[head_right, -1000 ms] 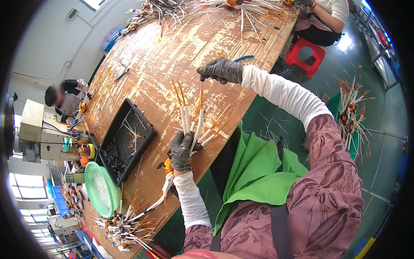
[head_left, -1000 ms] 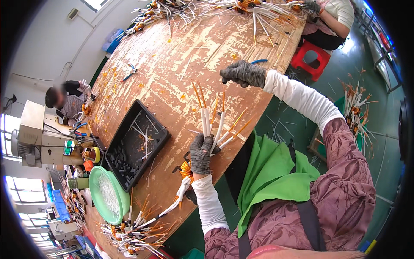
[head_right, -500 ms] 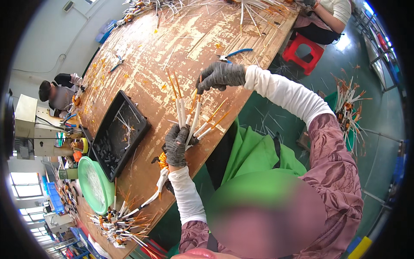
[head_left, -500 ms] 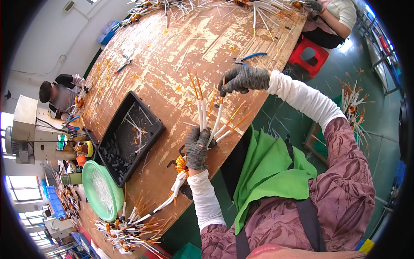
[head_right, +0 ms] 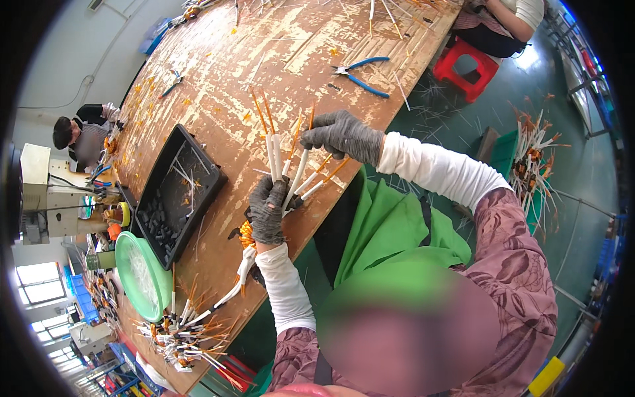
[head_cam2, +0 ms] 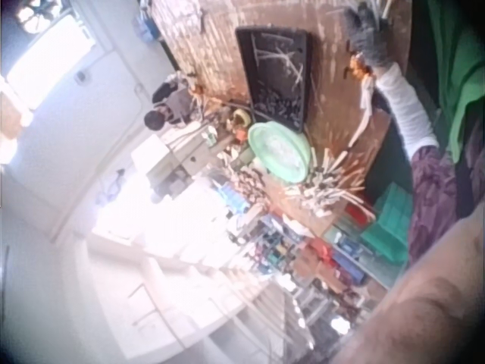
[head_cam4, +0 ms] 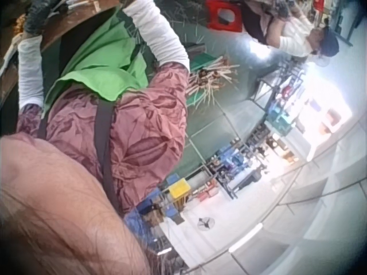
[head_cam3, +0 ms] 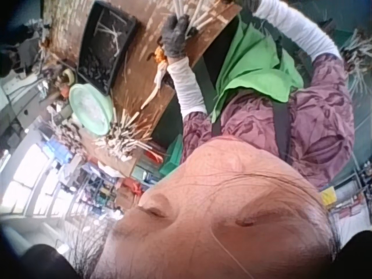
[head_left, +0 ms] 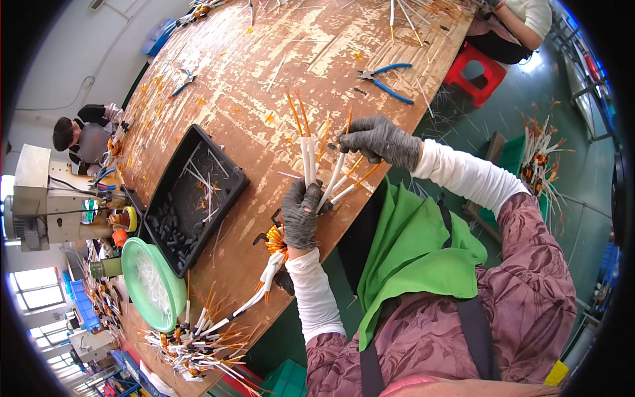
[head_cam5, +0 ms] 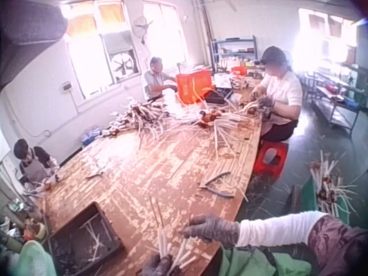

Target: Manually winding and securing wires on toroidal inductors using zip ties and pliers.

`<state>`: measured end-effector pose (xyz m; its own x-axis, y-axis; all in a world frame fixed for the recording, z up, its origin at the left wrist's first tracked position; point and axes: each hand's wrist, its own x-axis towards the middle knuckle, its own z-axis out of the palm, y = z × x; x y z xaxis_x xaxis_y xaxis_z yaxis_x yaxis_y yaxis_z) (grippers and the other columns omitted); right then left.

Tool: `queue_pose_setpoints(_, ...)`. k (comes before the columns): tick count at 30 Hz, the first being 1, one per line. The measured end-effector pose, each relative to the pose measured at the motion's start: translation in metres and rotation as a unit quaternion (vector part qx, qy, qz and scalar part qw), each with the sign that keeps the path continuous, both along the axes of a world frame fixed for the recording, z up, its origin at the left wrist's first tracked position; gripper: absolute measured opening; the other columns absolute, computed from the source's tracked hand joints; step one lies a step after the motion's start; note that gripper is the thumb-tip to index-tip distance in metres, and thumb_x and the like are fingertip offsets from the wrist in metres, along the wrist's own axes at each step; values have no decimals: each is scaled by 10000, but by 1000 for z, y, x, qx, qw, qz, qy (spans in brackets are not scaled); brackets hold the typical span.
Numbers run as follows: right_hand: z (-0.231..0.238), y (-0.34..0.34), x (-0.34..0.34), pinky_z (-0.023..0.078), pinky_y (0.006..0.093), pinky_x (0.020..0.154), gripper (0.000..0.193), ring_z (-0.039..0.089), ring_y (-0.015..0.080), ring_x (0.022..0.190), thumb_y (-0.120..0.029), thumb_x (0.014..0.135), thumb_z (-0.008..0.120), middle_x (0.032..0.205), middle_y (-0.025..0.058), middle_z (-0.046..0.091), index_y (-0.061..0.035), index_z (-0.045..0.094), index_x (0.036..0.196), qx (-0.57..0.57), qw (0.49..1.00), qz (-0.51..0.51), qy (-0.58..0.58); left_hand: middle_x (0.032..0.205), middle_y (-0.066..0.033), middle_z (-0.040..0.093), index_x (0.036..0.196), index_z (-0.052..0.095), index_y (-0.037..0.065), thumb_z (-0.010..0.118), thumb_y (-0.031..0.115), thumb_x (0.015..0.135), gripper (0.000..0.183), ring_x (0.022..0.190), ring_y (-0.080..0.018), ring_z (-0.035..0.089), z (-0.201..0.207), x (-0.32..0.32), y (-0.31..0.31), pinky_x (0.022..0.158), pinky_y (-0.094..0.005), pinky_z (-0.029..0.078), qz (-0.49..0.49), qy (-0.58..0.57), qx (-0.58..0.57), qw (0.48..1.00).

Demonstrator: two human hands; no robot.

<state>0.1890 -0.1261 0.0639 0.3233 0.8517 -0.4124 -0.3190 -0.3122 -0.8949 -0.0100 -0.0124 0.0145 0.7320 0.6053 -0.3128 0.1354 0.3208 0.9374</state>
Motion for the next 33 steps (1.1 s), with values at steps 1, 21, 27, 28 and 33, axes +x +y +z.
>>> queue_pose_setpoints(1, 7, -6, -8, 319, 226, 386, 287, 393, 56, 441, -325, 778, 661, 594, -10, 512, -39, 640, 789, -12, 999, -35, -36, 737, -50, 572, 923, 560, -7, 573, 184, 867, 200, 561, -123, 561, 5, -2, -3, 506, -254, 503, -4, 12, 9, 1000)
queue_pose_setpoints(21, -33, -2, -71, 472, 256, 674, 189, 580, 112, 756, -145, 780, 688, 809, 31, 635, -19, 630, 909, 43, 993, -103, 23, 620, -176, 548, 815, 543, 0, 549, 174, 845, 177, 548, -319, 541, -9, 19, -17, 525, -397, 419, 82, 74, 350, 930)
queue_pose_setpoints(27, -51, 7, -88, 392, 202, 475, 246, 494, 43, 571, -245, 810, 677, 757, -7, 608, -46, 621, 944, 54, 997, -16, 59, 730, -59, 591, 898, 565, -17, 542, 186, 872, 206, 662, -120, 538, -24, 11, -6, 576, -271, 448, 98, 24, 227, 969)
queue_pose_setpoints(28, -50, 3, -82, 392, 202, 475, 246, 494, 43, 571, -245, 810, 677, 757, -7, 608, -46, 621, 944, 57, 997, -19, 56, 730, -59, 591, 898, 565, -17, 542, 186, 872, 206, 662, -120, 538, -20, 10, -6, 576, -271, 448, 95, 19, 230, 968)
queue_pose_setpoints(33, -14, -14, -31, 303, 202, 386, 315, 411, 38, 479, -380, 812, 638, 592, -50, 483, -75, 650, 890, -33, 971, 235, -7, 690, -76, 596, 865, 564, -18, 529, 142, 867, 164, 579, -127, 567, -6, 3, -18, 524, -253, 467, 97, -51, 72, 991)
